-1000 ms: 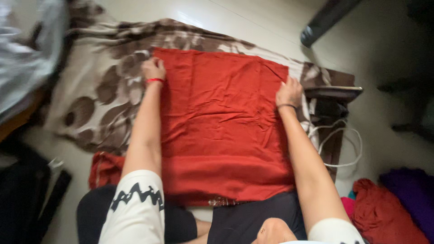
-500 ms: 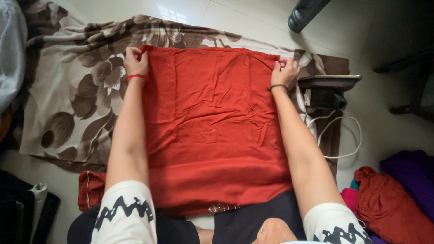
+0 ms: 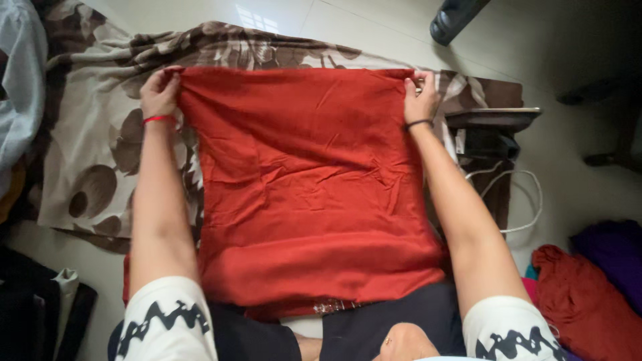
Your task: The person irons a red embroidered garment laid out on a floral-patterned cloth on the floor. They use a handheld iron to smooth the sleeves and body, periodically adjusting the fabric and flipping it over to iron the reverse side.
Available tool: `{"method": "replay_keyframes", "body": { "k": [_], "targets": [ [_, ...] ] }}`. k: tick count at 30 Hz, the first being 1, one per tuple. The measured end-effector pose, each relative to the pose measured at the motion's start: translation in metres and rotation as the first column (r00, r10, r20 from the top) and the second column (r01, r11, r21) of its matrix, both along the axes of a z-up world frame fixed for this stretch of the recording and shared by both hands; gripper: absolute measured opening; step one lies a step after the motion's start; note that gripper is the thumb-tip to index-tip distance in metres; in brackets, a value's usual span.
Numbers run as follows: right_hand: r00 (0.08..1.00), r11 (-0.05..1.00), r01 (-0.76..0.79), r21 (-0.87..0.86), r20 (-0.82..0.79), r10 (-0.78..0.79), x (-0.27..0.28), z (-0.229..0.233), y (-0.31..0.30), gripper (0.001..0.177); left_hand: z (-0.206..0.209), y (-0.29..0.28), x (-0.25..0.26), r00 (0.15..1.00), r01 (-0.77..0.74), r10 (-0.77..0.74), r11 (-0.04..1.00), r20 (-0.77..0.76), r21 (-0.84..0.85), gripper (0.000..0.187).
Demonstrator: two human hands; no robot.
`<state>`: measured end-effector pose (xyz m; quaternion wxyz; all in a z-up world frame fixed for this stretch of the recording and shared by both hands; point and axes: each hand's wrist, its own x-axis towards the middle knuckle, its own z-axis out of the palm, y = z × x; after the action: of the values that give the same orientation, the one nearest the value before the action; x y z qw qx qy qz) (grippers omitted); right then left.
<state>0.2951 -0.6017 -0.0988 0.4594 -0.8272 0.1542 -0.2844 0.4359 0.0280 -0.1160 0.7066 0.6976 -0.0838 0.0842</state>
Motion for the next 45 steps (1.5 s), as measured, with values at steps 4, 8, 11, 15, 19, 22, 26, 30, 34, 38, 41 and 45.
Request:
{"method": "replay_keyframes", "body": {
  "k": [4, 8, 11, 15, 19, 22, 26, 30, 34, 38, 41, 45],
  "targets": [
    [0.98, 0.89, -0.032, -0.454, -0.188, -0.061, 0.023, -0.042, -0.024, 0.026, -0.027, -0.016, 0.023, 0.976, -0.217, 0.197, 0.883, 0.092, 0.416, 0.013],
    [0.982, 0.889, -0.009, -0.458, -0.174, -0.079, 0.029, -0.045, -0.025, 0.035, -0.04, -0.03, 0.027, 0.865, -0.49, 0.292, 0.668, 0.408, 0.56, 0.013],
    [0.96, 0.959, -0.006, -0.285, -0.271, -0.075, 0.028, -0.028, -0.02, 0.031, -0.026, -0.039, 0.018, 0.895, -0.443, 0.283, 0.66, 0.345, 0.607, 0.022],
    [0.997, 0.909, -0.024, -0.415, -0.075, -0.008, 0.01, -0.012, -0.004, 0.018, -0.01, -0.038, 0.018, 0.906, -0.422, 0.293, 0.626, 0.304, 0.655, 0.018],
    [0.989, 0.888, 0.141, -0.437, 0.027, -0.144, 0.003, -0.006, 0.003, 0.015, -0.015, -0.037, 0.022, 0.9, -0.433, 0.346, 0.66, 0.263, 0.614, 0.018],
    [0.981, 0.881, 0.183, -0.437, 0.03, -0.189, 0.012, -0.017, 0.0, 0.01, -0.017, -0.04, 0.023, 0.902, -0.427, 0.351, 0.638, 0.251, 0.641, 0.02],
    [0.981, 0.894, 0.191, -0.404, 0.109, -0.161, 0.022, -0.027, -0.011, 0.013, -0.009, -0.048, 0.019, 0.883, -0.469, 0.342, 0.594, 0.322, 0.653, 0.019],
    [0.965, 0.852, 0.258, -0.454, 0.075, -0.252, 0.021, -0.02, -0.005, 0.012, 0.007, -0.066, 0.003, 0.821, -0.571, 0.38, 0.522, 0.427, 0.634, 0.018],
    [0.955, 0.927, 0.247, -0.282, 0.232, -0.184, 0.019, -0.015, 0.003, 0.012, 0.017, -0.079, -0.008, 0.767, -0.623, 0.385, 0.637, 0.514, 0.453, 0.012],
    [0.951, 0.896, 0.294, -0.334, 0.192, -0.241, 0.023, -0.025, -0.008, 0.009, 0.008, -0.07, -0.007, 0.824, -0.517, 0.32, 0.762, 0.468, 0.389, 0.011],
    [0.967, 0.868, 0.232, -0.439, 0.009, -0.253, 0.022, -0.033, -0.009, 0.01, -0.003, -0.066, 0.003, 0.868, -0.495, 0.359, 0.672, 0.342, 0.55, 0.015],
    [0.972, 0.892, 0.223, -0.394, 0.017, -0.236, 0.018, -0.011, 0.008, 0.026, 0.006, -0.074, 0.0, 0.775, -0.632, 0.347, 0.465, 0.529, 0.62, 0.028]
  ]
}}
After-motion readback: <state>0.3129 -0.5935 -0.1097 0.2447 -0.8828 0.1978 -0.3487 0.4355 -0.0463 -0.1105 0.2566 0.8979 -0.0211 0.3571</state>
